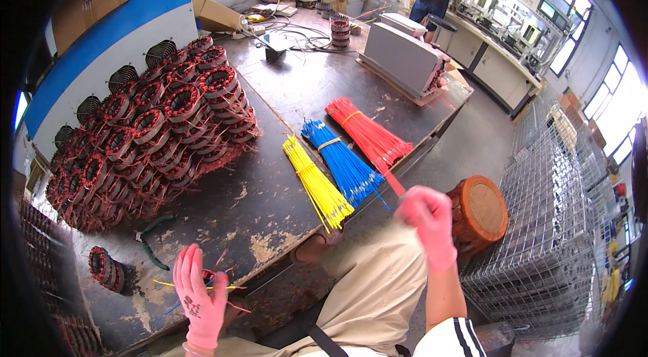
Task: The person connects wires to motor components and secures them with cable ties, using wire cutters to trim the excess ties. They pick up components from a large stack on the workbench, apply the wires and ties by hand, and set the finished units aside.
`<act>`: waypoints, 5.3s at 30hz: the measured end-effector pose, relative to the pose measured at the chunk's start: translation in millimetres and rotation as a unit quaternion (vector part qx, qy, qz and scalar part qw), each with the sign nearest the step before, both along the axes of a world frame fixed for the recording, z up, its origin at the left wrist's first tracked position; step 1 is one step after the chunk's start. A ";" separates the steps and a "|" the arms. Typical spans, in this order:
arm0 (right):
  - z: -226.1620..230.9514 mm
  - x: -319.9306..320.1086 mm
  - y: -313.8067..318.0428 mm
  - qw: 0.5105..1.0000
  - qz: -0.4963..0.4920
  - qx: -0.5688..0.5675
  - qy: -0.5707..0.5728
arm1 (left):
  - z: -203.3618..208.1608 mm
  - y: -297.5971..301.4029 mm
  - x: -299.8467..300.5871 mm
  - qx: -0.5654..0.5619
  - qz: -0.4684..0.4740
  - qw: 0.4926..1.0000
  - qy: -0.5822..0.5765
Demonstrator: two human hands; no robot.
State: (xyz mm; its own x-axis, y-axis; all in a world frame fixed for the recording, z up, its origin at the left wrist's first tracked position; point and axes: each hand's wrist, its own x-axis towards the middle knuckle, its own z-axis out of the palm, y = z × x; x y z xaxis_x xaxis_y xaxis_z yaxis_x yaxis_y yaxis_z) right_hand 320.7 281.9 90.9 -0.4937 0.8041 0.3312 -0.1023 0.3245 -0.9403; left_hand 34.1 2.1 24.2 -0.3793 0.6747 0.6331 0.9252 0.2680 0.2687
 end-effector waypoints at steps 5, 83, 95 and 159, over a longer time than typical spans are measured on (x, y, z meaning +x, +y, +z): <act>25.7 -70.2 -85.2 0.887 0.305 0.330 -0.111 | 73.2 28.7 38.3 0.066 -0.185 0.940 0.278; -94.5 -218.3 -96.9 0.886 0.397 -0.073 -0.228 | -25.6 -6.3 -18.5 -0.038 -0.053 0.986 -0.152; -90.2 -195.4 -107.5 0.809 0.231 0.494 -0.218 | -26.1 -0.7 -28.1 -0.032 -0.083 0.980 -0.175; -87.3 -196.9 -109.7 0.861 0.352 -0.003 -0.367 | -28.6 -1.6 -33.4 -0.039 -0.119 0.974 -0.187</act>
State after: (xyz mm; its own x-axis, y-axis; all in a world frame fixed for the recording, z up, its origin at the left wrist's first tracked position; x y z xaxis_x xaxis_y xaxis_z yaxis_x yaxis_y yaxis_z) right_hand 123.8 172.2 3.6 -0.9340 0.2213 -0.2804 0.3509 0.4206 -0.8367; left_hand 0.7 0.4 -4.4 -0.4005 0.8120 0.4246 0.8049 0.0903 0.5865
